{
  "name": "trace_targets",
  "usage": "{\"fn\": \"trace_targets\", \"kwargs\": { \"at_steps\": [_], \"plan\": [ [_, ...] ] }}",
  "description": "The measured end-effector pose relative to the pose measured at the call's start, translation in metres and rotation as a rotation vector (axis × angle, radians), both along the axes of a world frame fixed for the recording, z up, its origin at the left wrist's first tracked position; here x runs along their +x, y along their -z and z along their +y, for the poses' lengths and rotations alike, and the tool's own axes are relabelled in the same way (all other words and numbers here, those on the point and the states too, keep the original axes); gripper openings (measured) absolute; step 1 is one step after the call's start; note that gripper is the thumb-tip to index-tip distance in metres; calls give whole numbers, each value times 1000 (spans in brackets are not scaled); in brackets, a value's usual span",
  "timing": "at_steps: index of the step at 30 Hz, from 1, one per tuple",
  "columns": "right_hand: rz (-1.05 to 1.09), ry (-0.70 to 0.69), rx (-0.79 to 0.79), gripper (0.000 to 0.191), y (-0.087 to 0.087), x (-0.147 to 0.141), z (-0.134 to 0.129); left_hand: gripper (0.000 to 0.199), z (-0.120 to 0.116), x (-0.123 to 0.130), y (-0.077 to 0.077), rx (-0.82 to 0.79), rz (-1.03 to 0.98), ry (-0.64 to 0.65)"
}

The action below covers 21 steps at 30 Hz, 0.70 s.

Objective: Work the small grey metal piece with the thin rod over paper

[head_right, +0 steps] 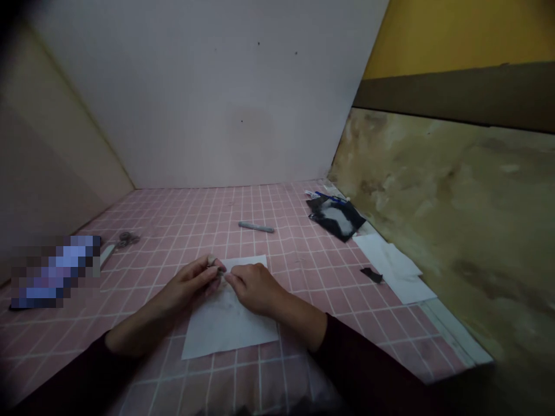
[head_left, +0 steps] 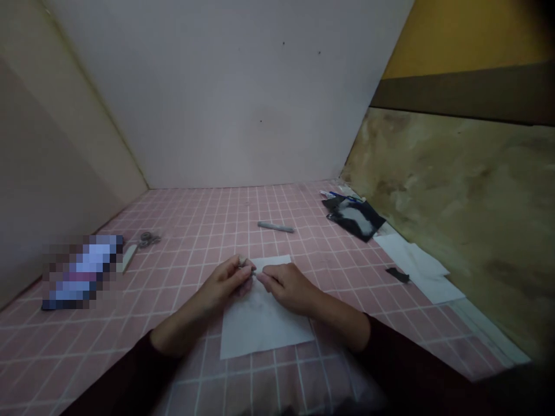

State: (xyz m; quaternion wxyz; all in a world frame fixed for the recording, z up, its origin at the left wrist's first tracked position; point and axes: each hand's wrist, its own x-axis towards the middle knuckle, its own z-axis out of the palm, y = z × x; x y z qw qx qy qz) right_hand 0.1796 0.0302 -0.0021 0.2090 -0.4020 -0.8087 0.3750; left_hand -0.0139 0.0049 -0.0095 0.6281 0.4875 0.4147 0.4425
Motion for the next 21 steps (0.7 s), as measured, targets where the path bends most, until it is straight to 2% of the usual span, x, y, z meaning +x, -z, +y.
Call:
{"fn": "trace_targets", "kwargs": {
  "at_steps": [3,4,5,6,7,8,12,14,16,18,19,21],
  "plan": [
    [217,-153,-651,36,-6,2,3,23,-4,2,-1,161,19,-70],
    [273,-204,-816,35,-7,3,4,24,-4,3,-1,195,7,-85],
    [311,-237,-913,34,-7,3,5,25,-4,3,-1,213,-9,-95],
    [323,-243,-931,34,-7,3,5,26,-4,3,0,210,-22,-95],
    [307,-222,-869,33,-6,3,5,26,-3,3,0,187,-28,-85],
    [268,-181,-730,34,-5,2,5,27,-2,3,1,147,-28,-67],
    [12,0,97,34,2,2,2,30,2,1,0,-37,-13,25],
    [-91,31,298,32,4,2,0,32,2,0,-1,-75,-6,34],
    [-134,31,330,31,4,1,-1,33,2,0,-1,-76,6,21],
    [-94,35,269,31,3,0,-2,31,1,1,-1,-43,9,-5],
    [-48,30,175,32,3,-1,-1,29,1,2,0,-17,5,-20],
    [78,-18,-168,34,1,-3,0,26,1,3,1,46,-15,-65]
  ]
}}
